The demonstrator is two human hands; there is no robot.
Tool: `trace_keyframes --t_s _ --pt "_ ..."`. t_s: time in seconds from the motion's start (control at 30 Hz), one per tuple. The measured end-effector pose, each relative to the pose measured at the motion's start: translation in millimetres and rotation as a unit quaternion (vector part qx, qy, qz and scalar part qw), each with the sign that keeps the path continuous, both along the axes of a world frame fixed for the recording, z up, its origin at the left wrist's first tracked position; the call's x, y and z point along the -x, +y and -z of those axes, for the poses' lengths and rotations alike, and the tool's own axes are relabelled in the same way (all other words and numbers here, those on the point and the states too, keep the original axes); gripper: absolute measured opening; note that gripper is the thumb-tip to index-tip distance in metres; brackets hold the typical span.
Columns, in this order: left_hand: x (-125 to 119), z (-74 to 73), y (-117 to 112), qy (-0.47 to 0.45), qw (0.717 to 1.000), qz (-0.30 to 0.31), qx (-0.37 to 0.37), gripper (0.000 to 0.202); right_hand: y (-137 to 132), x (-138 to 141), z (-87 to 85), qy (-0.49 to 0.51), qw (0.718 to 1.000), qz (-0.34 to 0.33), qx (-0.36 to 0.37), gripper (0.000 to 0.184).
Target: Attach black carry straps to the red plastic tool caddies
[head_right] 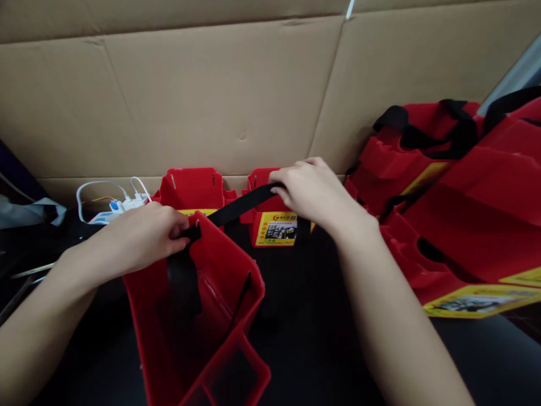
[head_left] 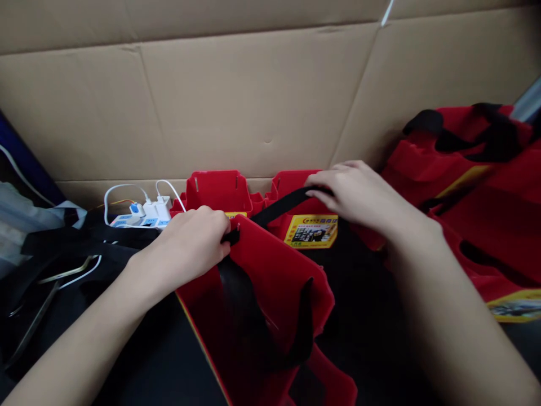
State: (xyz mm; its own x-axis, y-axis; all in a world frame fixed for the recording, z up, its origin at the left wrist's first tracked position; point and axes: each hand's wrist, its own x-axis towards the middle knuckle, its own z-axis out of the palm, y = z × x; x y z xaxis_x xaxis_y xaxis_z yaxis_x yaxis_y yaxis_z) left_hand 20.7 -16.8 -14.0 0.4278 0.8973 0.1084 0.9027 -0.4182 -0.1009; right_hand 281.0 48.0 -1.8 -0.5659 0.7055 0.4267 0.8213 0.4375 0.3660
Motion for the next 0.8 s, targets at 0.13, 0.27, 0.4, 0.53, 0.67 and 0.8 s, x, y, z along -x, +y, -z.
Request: trace_keyframes --t_s 0.13,0.27,0.4,0.53,0.67,0.8 --pt "-2.9 0.8 0.7 -0.005 1.0 -0.006 -0.02 0.018 -5.1 10.3 6.1 0.057 0.996 -0.049 0.039 0.031" --pt "-4.1 1.9 2.1 -0.019 0.999 -0.018 -0.029 0.018 -12.1 48.0 23.6 0.105 0.961 -0.212 0.141 0.042" --pt "-4.5 2.1 2.7 -0.02 0.999 -0.012 -0.046 0.02 -13.7 71.4 38.7 0.145 0.956 -0.221 0.128 0.046" --pt "-6.3 2.2 0.6 -0.019 0.998 -0.012 -0.055 0.018 -10.4 73.5 42.2 0.097 0.964 -0.229 0.096 0.03" --pt "-3.7 1.7 -5.0 -0.001 1.0 0.001 -0.024 0.012 -4.6 51.9 28.4 0.036 0.985 -0.164 0.032 0.022" --pt "0.4 1.0 -8.0 0.009 1.0 0.002 -0.001 0.016 -6.5 31.1 13.8 0.025 0.997 -0.07 -0.034 0.016"
